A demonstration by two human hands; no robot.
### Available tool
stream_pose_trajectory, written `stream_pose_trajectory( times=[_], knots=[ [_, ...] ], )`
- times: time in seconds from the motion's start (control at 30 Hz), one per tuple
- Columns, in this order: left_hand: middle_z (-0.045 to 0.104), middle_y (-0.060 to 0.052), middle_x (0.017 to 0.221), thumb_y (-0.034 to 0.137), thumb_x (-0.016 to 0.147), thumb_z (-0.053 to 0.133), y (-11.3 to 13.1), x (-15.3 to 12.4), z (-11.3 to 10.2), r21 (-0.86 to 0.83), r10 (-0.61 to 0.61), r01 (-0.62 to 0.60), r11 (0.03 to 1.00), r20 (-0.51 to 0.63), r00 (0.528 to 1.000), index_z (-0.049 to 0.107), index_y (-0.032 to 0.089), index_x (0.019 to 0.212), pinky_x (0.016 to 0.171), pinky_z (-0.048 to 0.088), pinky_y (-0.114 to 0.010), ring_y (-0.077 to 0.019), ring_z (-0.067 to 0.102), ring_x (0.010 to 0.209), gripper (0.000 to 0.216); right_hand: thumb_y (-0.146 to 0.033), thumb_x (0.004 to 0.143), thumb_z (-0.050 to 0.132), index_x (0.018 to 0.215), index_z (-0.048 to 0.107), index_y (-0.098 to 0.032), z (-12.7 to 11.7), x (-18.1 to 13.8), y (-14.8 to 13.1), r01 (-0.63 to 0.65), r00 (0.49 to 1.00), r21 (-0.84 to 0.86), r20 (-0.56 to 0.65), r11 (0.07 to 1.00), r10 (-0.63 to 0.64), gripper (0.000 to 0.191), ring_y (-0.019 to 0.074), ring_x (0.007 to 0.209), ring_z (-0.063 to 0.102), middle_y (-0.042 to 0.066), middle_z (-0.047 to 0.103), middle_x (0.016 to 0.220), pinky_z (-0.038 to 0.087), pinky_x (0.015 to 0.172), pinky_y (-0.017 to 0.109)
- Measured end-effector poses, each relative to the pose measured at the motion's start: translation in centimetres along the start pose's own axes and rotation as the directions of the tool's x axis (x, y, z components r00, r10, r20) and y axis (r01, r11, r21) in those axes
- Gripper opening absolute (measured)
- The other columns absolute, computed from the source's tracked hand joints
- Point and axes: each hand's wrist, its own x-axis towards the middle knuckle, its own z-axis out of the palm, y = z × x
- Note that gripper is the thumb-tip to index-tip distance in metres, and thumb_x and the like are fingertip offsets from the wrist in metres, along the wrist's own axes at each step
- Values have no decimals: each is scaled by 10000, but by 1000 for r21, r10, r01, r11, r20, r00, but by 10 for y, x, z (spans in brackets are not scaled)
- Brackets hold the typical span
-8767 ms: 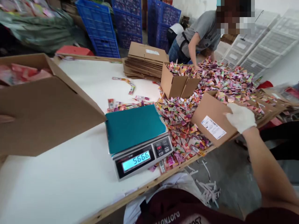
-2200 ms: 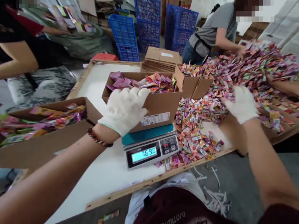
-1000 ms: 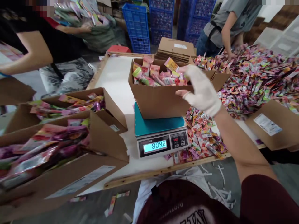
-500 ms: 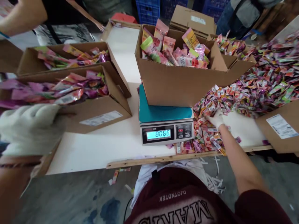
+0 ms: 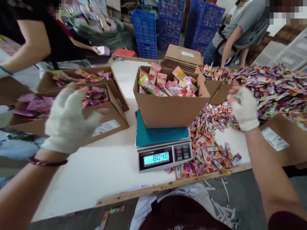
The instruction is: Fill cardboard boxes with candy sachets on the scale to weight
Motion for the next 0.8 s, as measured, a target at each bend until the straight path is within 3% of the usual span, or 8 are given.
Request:
stream_pose_trajectory(
  times=[0.07,0.13,0.23,0.3,0.37,0.47,0.63,0.8],
  knots=[
    [411,-195,1643,469,946,648,33,15,-4,-63,194,-202,977,-111,975,476,142,1499,1249,382,-537,-350,390,1539,665,-395,979,557,1331,609,-230,-9,46,-46,103,994,83,-40,991,-100,392,222,1072,687,94,710,1197,575,980,429],
    [423,-208,1633,425,961,658,63,27,-10,-107,319,-340,934,-173,932,481,145,1482,1266,369,-511,-317,383,1550,617,-384,934,633,1265,669,-198,2,83,-91,193,969,98,134,976,-205,381,215,1007,686,79,736,1110,564,965,410],
    [439,-226,1617,403,974,658,92,27,-16,-168,368,-396,903,-177,913,519,153,1429,1257,394,-482,-297,406,1541,537,-346,779,819,1260,708,-182,42,113,-135,261,785,-103,601,960,-149,520,242,945,689,85,751,1102,562,909,414],
    [440,-217,1621,386,981,651,98,17,-18,-188,351,-375,908,-148,925,544,169,1399,1244,416,-487,-297,433,1526,483,-293,772,816,1142,760,-179,66,118,-143,327,698,-203,710,923,-92,391,231,899,684,77,756,1047,553,871,400],
    [451,-219,1614,355,986,640,93,2,-19,-198,340,-354,914,-102,935,571,164,1360,1227,440,-500,-308,456,1511,425,-268,836,743,986,782,-178,77,118,-139,360,736,-180,658,915,-160,179,189,836,660,45,747,919,537,844,366],
    [495,-213,1582,319,978,638,77,-21,-20,-204,306,-308,929,-42,951,613,172,1291,1198,476,-518,-329,503,1473,347,-259,890,675,931,770,-171,67,117,-129,341,845,-108,470,934,-254,136,170,790,631,28,725,828,524,820,349],
    [625,-147,1449,332,974,615,49,-50,-23,-220,129,-119,968,30,991,653,218,1215,1081,570,-481,-327,617,1356,269,-285,920,630,1001,749,-239,3,110,-112,247,967,-82,92,965,-240,151,188,893,659,30,766,997,546,872,359],
    [633,-159,1443,382,995,579,24,-70,-30,-216,47,-40,976,30,998,666,173,1208,1149,511,-487,-307,603,1371,311,-397,935,636,1069,775,-177,-70,78,-57,16,987,-320,-148,947,-67,292,236,883,692,111,764,974,539,823,404]
  ],
)
